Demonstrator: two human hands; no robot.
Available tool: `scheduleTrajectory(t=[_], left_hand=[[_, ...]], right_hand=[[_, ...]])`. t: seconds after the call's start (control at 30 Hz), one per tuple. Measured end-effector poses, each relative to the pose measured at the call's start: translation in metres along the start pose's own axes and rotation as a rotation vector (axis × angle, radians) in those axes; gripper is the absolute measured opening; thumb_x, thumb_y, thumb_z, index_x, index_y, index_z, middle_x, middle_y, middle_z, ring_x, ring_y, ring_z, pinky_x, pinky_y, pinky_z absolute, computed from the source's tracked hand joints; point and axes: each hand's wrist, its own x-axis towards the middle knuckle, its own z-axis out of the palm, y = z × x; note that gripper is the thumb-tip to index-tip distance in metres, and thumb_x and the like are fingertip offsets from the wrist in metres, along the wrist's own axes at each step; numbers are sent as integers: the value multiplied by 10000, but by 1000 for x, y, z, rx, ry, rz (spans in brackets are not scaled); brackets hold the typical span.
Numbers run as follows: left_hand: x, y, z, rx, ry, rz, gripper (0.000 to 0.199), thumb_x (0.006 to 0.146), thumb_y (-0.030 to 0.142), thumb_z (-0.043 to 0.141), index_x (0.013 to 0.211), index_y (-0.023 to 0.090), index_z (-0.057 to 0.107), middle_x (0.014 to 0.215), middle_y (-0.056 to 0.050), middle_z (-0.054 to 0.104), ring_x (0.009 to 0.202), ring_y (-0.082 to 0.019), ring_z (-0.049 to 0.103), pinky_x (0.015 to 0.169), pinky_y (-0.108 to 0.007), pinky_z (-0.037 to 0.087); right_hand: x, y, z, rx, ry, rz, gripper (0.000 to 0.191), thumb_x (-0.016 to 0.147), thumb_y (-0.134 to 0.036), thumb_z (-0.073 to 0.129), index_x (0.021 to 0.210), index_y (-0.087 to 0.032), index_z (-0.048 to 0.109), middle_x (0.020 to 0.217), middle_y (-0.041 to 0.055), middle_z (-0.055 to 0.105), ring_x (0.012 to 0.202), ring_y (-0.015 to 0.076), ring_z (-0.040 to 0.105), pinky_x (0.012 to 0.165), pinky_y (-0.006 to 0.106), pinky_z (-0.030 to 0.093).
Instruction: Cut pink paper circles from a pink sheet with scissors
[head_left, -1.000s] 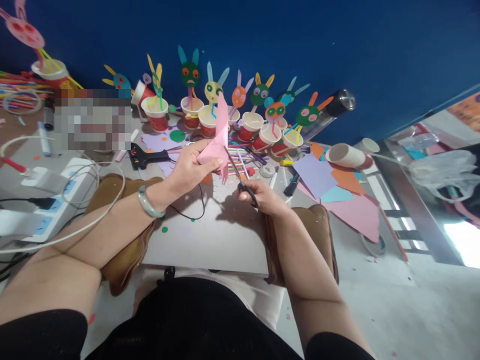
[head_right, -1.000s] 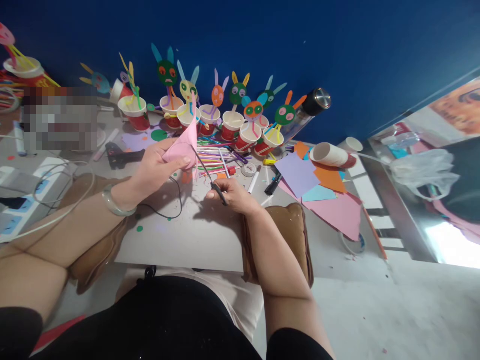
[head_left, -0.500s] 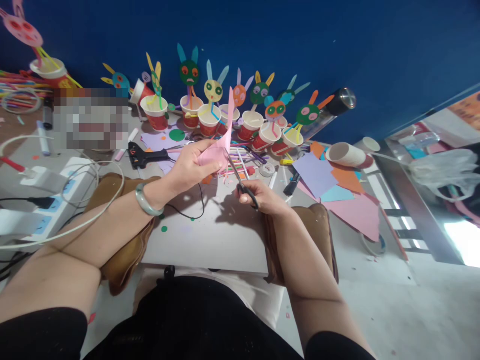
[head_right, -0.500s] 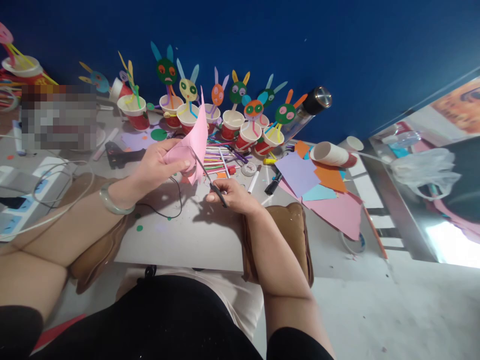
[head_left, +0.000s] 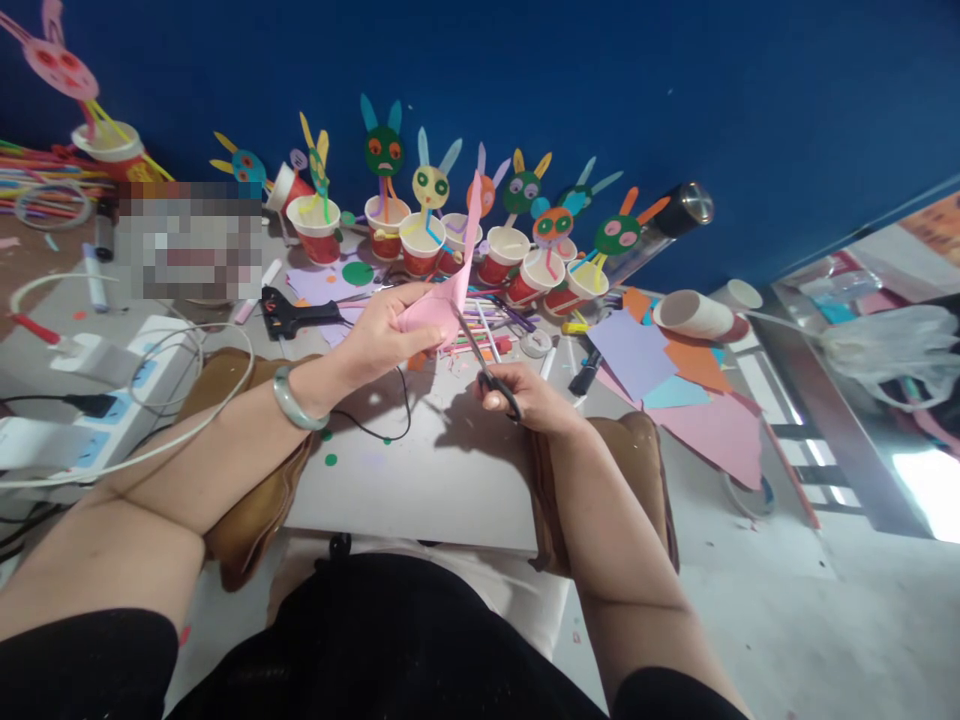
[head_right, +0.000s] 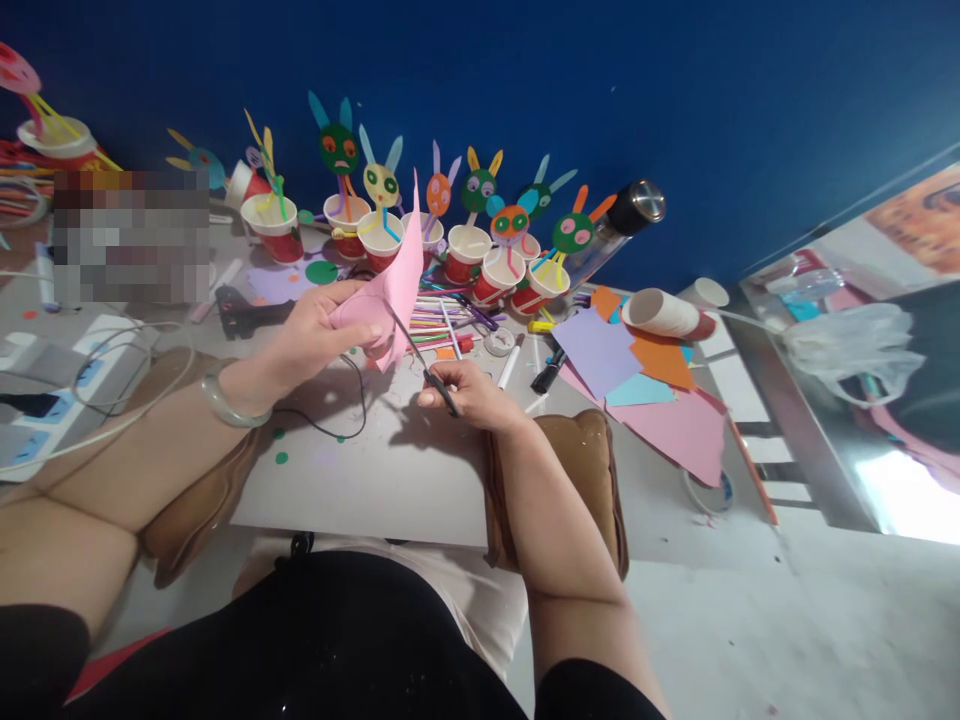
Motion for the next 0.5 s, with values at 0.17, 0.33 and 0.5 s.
scheduleTrajectory(t=[0.17, 0.33, 0.5], left_hand=[[-2, 4, 1, -29, -26, -27, 157, 726, 229, 699, 837, 137, 635, 639, 8, 635, 548, -106, 578, 523, -224, 475], [-1, 5, 1, -23, -43, -21, 133, 729, 238, 694, 771, 145, 609, 644, -1, 632, 570, -110, 574, 542, -234, 469], [-2, 7, 0, 12, -30, -12, 116, 718, 221, 685, 764, 146, 610, 645, 7, 622, 588, -108, 560, 554, -229, 454]], right_hand=[[-1, -1, 0, -15, 9, 1, 615, 658, -752, 720, 647, -166, 534, 616, -29, 451, 613, 115, 375, 583, 265, 268], [-2, -3, 0, -14, 24, 1, 615, 657, -749, 723, 633, -165, 531, 610, -31, 449, 611, 114, 376, 583, 265, 269], [-2, -5, 0, -22, 20, 14, 619, 653, -756, 720, 631, -166, 531, 612, -28, 452, 615, 119, 385, 592, 271, 278]])
